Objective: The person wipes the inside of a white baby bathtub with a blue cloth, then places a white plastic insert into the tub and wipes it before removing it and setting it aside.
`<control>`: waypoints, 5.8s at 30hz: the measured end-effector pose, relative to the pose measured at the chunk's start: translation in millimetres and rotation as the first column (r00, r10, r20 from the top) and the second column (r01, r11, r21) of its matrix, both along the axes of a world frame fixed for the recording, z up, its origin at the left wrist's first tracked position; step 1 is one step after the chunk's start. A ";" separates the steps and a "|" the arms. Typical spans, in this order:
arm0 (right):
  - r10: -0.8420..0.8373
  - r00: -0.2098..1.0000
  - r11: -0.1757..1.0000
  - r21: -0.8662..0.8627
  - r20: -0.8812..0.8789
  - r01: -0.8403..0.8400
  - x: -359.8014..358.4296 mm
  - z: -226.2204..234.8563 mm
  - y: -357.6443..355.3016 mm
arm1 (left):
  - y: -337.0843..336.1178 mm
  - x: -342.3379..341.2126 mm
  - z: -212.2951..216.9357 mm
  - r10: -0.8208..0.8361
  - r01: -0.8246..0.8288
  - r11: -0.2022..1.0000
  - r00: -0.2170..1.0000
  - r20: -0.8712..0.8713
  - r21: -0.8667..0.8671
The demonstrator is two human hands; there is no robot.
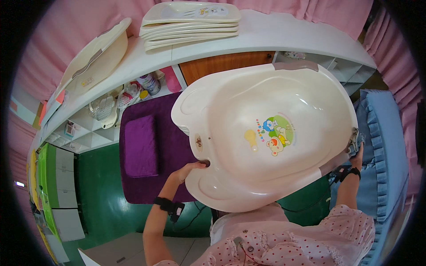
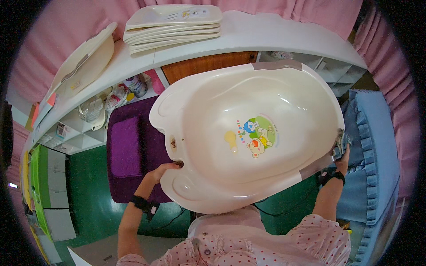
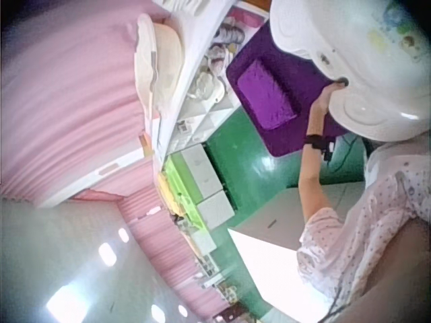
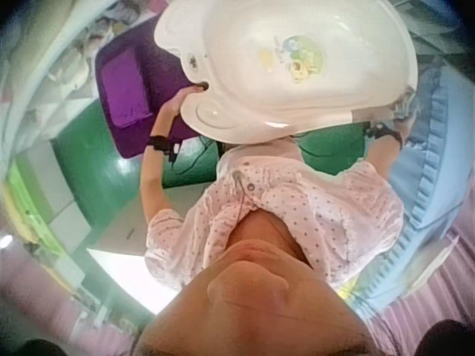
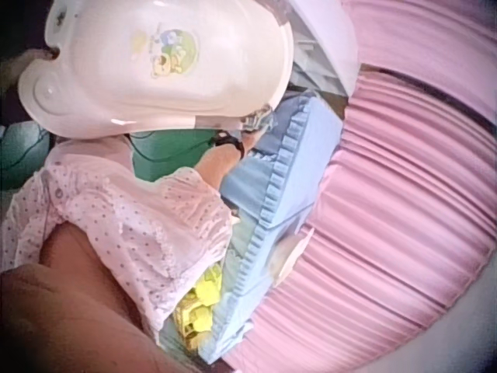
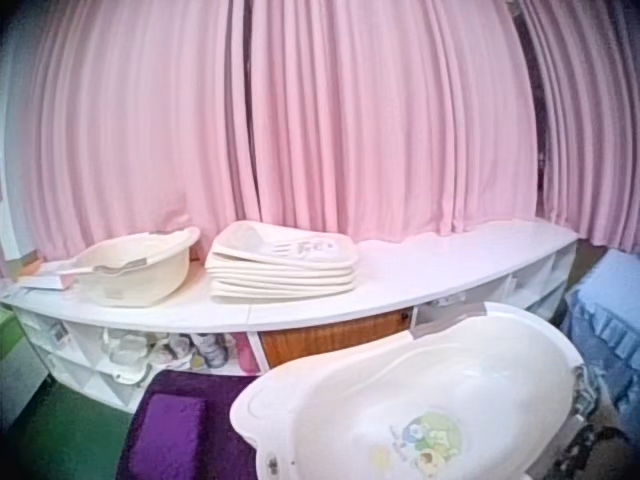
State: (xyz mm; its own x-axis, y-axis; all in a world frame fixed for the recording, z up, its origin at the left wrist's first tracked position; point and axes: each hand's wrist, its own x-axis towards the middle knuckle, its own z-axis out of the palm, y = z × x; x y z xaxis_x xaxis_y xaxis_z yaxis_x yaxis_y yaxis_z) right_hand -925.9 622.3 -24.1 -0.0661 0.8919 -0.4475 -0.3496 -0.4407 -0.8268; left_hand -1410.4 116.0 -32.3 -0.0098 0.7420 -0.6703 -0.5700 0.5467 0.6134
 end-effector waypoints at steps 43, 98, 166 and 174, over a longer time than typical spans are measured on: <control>-0.347 0.008 0.443 0.172 0.938 -0.880 -348.2 36.2 -483.0 | -493.4 -43.8 -76.0 0.799 -0.851 0.510 0.523 -0.296 -0.127; -0.152 0.908 0.988 0.087 0.390 0.128 -298.0 -49.1 -630.8 | -434.3 -290.0 -26.3 0.154 -0.174 0.985 0.879 -0.451 -0.003; -0.102 -0.019 0.970 0.095 0.995 -0.226 -245.6 2.4 -475.3 | -182.5 -186.8 -173.9 -0.432 0.369 0.889 0.479 -0.764 -0.271; -0.062 -0.212 0.948 -0.009 0.975 -0.318 -233.6 -7.3 -466.5 | -209.3 -133.9 -198.7 -0.524 0.553 0.616 -0.244 -0.816 -0.561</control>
State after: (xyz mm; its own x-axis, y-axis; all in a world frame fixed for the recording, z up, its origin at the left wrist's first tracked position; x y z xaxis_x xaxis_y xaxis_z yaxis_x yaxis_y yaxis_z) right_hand -1159.5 155.8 -31.4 0.1437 0.9893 0.0265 0.9784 -0.1380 -0.1542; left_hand -1544.3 -93.3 -231.0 -0.1218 0.8565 -0.5017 0.9299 0.2751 0.2440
